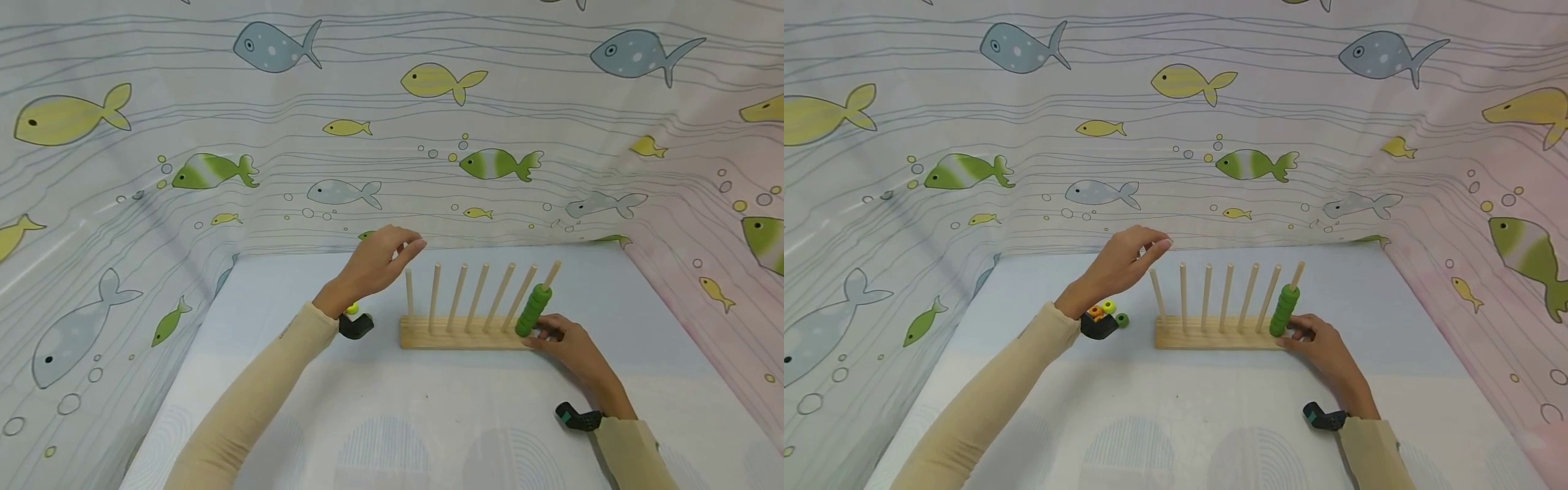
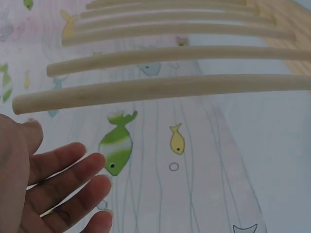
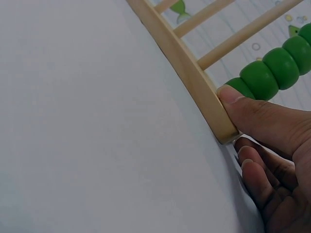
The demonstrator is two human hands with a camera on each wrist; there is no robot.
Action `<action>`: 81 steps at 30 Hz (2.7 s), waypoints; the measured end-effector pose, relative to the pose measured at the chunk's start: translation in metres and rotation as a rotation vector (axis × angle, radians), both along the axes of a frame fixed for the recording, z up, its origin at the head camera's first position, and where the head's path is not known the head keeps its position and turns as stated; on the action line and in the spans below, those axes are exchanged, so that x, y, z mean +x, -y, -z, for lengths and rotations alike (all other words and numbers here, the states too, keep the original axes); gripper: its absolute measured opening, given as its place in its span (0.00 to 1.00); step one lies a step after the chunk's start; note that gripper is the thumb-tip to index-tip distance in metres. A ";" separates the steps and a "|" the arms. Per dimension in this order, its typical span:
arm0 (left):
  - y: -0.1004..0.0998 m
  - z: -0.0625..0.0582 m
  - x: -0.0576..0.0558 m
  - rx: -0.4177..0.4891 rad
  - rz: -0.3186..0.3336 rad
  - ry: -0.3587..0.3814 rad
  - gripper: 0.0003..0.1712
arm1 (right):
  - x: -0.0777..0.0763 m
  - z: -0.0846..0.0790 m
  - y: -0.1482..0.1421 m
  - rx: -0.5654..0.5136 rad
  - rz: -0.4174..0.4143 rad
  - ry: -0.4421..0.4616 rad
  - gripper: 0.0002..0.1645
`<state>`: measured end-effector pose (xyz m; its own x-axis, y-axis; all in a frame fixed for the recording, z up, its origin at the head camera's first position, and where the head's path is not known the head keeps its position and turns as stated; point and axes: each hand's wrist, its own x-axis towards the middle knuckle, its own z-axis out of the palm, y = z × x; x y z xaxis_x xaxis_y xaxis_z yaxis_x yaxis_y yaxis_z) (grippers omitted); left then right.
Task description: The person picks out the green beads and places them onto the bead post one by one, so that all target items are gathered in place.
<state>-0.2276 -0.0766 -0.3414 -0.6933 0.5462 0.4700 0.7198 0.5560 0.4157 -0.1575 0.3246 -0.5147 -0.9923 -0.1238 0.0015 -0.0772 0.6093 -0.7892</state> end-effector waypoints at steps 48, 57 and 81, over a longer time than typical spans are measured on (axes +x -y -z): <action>0.093 0.116 0.016 -0.194 -0.191 0.290 0.19 | -0.001 0.002 0.000 -0.014 0.007 -0.003 0.33; 0.101 0.128 0.018 -0.232 -0.189 0.282 0.18 | -0.001 0.002 -0.001 -0.001 0.012 0.006 0.34; 0.094 0.129 0.018 -0.325 -0.193 0.275 0.18 | -0.002 0.003 0.000 -0.004 -0.001 -0.006 0.32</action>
<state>-0.2095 -0.1702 -0.4705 -0.8715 0.4838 0.0800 0.4780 0.8018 0.3586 -0.1595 0.3246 -0.5179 -0.9922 -0.1243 0.0080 -0.0823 0.6059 -0.7912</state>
